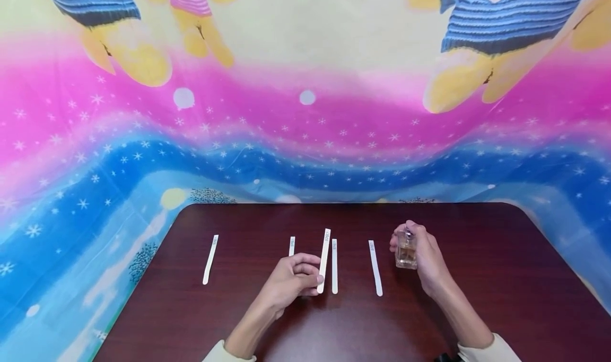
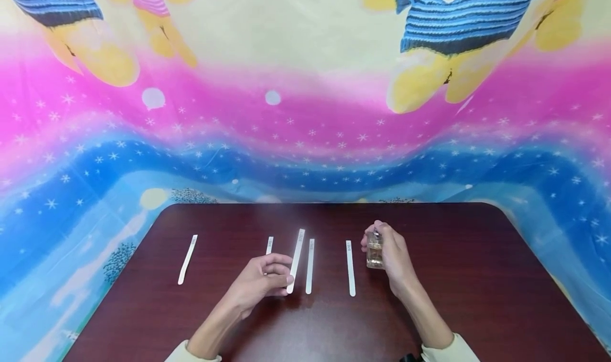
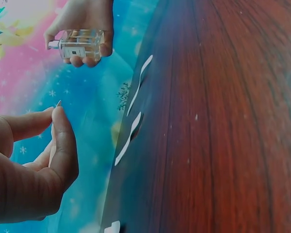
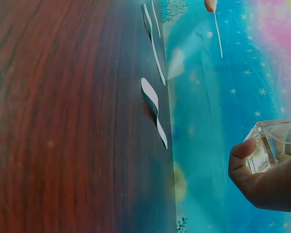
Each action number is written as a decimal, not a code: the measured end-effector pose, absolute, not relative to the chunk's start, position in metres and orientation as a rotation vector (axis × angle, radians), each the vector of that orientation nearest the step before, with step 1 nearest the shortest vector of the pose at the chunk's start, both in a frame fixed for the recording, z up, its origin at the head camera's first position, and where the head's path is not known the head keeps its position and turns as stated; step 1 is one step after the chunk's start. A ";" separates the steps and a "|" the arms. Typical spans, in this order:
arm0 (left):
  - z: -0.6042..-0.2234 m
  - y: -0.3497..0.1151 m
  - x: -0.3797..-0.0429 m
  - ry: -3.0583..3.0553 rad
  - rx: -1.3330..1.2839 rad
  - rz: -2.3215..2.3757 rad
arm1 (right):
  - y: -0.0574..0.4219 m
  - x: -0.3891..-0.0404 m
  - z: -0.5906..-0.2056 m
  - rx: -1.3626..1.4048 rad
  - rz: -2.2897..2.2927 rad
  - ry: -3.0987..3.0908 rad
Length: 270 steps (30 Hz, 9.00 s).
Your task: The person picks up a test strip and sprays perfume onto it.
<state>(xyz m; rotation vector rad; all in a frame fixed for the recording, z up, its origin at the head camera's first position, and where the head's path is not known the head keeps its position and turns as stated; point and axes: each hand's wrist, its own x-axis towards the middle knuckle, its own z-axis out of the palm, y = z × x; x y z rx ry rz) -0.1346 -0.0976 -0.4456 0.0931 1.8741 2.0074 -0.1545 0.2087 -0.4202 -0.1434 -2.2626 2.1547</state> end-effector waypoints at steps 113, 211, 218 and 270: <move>-0.436 -0.059 -0.130 1.783 0.123 2.058 | 0.182 -0.164 -0.422 -0.267 2.196 -2.242; -0.465 -0.223 -0.156 2.136 -0.185 1.907 | 0.221 -0.148 -0.425 -0.233 2.140 -2.261; -0.467 -0.229 -0.158 2.142 -0.169 1.876 | 0.223 -0.148 -0.425 -0.236 2.144 -2.261; -0.462 -0.230 -0.168 2.484 -0.350 1.551 | 0.230 -0.149 -0.433 -0.171 2.266 -2.170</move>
